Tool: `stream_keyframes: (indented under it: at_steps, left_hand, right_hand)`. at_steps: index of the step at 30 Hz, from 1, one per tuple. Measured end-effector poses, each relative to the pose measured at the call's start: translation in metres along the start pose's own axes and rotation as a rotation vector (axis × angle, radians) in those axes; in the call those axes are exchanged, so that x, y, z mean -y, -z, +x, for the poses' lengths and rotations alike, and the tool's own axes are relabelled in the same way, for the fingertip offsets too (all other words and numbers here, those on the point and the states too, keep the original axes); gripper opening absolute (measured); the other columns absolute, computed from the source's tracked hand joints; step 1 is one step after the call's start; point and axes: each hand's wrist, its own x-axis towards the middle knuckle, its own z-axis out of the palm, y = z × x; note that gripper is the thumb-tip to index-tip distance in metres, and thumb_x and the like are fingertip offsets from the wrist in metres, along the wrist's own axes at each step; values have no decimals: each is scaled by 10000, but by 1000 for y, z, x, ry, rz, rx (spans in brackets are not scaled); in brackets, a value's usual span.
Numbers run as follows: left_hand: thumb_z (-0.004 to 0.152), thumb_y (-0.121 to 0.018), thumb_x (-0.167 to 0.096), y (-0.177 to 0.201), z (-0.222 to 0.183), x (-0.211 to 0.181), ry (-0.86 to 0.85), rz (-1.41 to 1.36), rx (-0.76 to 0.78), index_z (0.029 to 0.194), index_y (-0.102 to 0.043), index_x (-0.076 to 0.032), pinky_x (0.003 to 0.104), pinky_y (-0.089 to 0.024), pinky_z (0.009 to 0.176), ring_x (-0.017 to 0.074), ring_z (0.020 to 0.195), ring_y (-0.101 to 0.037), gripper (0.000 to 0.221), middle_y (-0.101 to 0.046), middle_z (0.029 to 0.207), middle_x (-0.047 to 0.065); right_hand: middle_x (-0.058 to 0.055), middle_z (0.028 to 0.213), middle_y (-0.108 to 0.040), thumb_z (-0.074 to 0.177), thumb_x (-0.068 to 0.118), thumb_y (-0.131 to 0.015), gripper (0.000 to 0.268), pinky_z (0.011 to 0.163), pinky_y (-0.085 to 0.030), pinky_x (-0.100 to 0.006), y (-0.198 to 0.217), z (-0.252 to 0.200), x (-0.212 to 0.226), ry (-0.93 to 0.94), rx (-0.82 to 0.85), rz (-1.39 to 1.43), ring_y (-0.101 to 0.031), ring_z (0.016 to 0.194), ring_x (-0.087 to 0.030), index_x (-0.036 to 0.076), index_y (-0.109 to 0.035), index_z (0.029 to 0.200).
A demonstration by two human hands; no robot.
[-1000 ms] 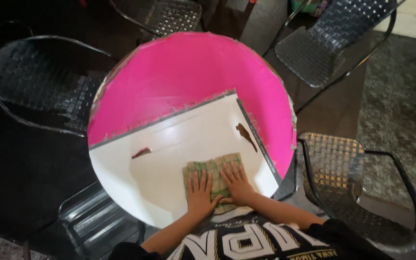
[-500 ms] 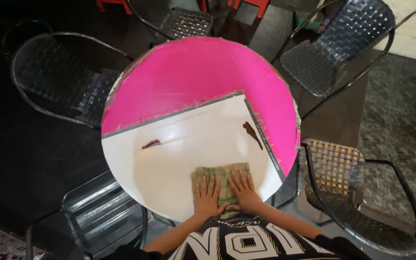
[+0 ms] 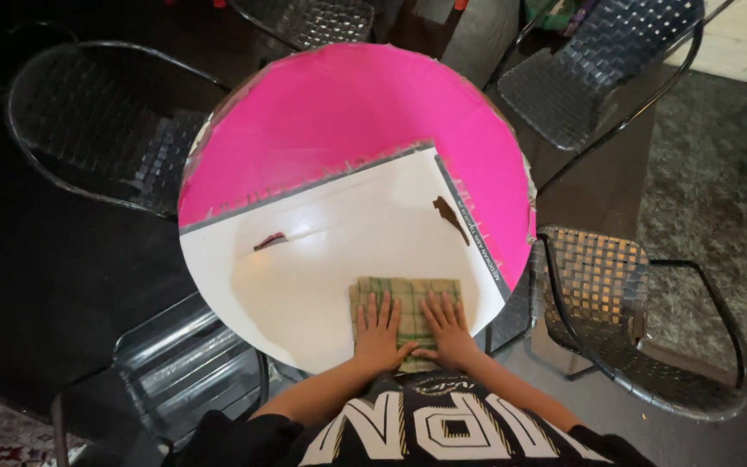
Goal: Wiping the surface of a round table with a checkered cloth.
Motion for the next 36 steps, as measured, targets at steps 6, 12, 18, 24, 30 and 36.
stream_keyframes:
  at_steps: [6,12,18,24,30,36]
  left_hand:
    - [844,-415,-720,-8,5,-20,-17,-26,-15,1525,-99,-44,660,50,1092,502,1410,99,1010,36,1586,214]
    - [793,-496,-741,-53,32,-50,-36,68,-167,1519,-128,-47,684,17,1068,528,1399,75,1069,11,1579,230]
    - [709,-500,-840,-90,72,-91,-97,237,-419,1516,-206,-62,665,-55,1076,520,1417,-45,1159,-103,1579,236]
    - [708,-502,-787,-67,100,-134,-11,105,-90,1519,-145,-64,670,-55,1092,510,1415,-13,1144,-65,1581,211]
    - [778,-533,-707,-34,117,-156,89,-7,121,1540,-83,-125,625,-20,1140,439,1447,68,1059,23,1605,142]
    - [757,-463,-774,-50,112,-147,102,57,48,1547,-65,-179,586,-50,1150,408,1458,34,1066,12,1615,86]
  right_hand:
    - [-60,1612,-4,727,823,-565,1158,1165,49,-530,4,-16,-16,-26,57,11,38,1456,-363,188,-52,1547]
    - [-54,1611,27,747,835,-544,1139,1146,25,-539,-4,-27,-72,59,-8,-13,46,1451,-371,195,-58,1554]
    - [-55,1611,-34,718,806,-601,1155,1150,-57,-556,3,-42,-135,52,-2,-132,-7,1457,-364,198,-79,1549]
    - [-81,1604,-98,734,780,-578,1110,1135,-107,-606,27,-44,-182,99,13,-137,-88,1453,-373,162,-129,1540]
    - [-52,1615,-46,755,794,-508,1089,1145,-49,-617,32,-35,-205,99,21,-74,-47,1466,-353,186,-77,1549]
    - [-111,1607,-43,724,839,-498,1152,1149,-53,-611,35,-29,-203,164,10,-83,-28,1455,-402,129,-100,1539]
